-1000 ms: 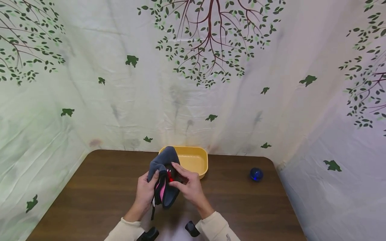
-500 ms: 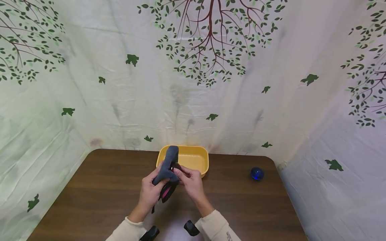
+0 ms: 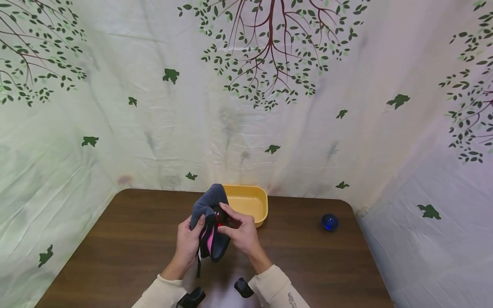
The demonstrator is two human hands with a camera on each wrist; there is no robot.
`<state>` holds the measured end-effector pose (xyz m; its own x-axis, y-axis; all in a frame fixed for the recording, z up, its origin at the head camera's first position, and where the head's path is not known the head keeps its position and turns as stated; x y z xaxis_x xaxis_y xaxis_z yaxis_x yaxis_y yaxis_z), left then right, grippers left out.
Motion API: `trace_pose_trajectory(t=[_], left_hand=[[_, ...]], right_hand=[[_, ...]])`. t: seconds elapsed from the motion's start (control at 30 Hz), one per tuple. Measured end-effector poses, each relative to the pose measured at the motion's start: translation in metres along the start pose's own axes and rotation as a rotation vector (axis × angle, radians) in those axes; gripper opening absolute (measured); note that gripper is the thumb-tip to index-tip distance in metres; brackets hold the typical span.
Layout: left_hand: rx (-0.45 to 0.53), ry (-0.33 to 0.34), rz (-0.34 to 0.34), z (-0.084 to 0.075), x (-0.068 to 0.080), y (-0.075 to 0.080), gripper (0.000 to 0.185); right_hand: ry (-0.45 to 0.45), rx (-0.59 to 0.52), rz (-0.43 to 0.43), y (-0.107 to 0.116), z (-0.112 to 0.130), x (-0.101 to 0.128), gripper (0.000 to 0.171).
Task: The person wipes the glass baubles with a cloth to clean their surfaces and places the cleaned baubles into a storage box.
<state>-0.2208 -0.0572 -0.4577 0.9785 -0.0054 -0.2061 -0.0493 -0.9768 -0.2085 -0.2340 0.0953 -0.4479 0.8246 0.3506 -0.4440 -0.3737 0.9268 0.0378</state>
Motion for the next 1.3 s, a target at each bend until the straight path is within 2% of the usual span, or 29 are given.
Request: trace_pose_trajectory(t=[0.1,0.2,0.3,0.37,0.43,0.5,0.73,0.83,0.93,1.07,1.23,1.3], left_hand=[[-0.088,-0.075,0.028,-0.003,0.001,-0.002,0.028],[-0.173,-0.190,0.081,-0.008,0.004,-0.005,0.042],[-0.236,-0.309,0.124,-0.015,0.006,-0.007,0.051],[-0.251,-0.351,0.135,-0.016,0.005,-0.008,0.050],[-0.244,-0.347,0.130,-0.017,0.004,-0.008,0.049],[-0.226,-0.306,0.117,-0.016,0.003,-0.007,0.048],[-0.215,-0.122,0.013,-0.012,-0.002,0.002,0.019],[-0.147,-0.088,0.014,-0.010,-0.004,0.003,0.020],[-0.088,-0.077,0.028,-0.010,-0.003,0.002,0.023],[-0.131,-0.134,0.050,-0.012,0.001,-0.002,0.025],[-0.271,-0.313,0.130,-0.019,0.005,-0.009,0.049],[-0.313,-0.365,0.163,-0.019,0.007,-0.011,0.054]], right_hand=[[-0.129,-0.007,-0.049,0.002,-0.005,0.000,0.046],[-0.235,-0.015,-0.091,0.003,-0.007,0.000,0.037],[-0.304,-0.029,-0.120,0.002,-0.009,0.000,0.032],[-0.317,-0.038,-0.124,0.002,-0.009,0.000,0.031],[-0.306,-0.054,-0.111,0.001,-0.009,0.000,0.031],[-0.260,-0.057,-0.088,0.001,-0.007,-0.001,0.034],[0.000,-0.019,0.045,-0.004,0.003,0.000,0.055],[0.045,0.003,0.106,-0.004,0.004,0.002,0.060],[0.058,0.048,0.102,-0.003,0.003,0.003,0.059],[0.025,0.082,0.036,0.000,0.002,0.003,0.052],[-0.117,-0.001,-0.056,0.001,-0.001,0.006,0.037],[-0.172,-0.025,-0.102,0.001,-0.002,0.007,0.033]])
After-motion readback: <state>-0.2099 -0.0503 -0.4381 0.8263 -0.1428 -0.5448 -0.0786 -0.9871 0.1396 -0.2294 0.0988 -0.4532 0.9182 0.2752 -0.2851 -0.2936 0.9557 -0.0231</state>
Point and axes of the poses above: each hand's wrist, its own x-axis away from the middle knuckle, its own y-axis out of the back of the hand, z = x × y, the point moved 5 cm from there along -x, towards the middle knuckle, and after that the axes turned 8 degrees about z, right-handed, at the moved point
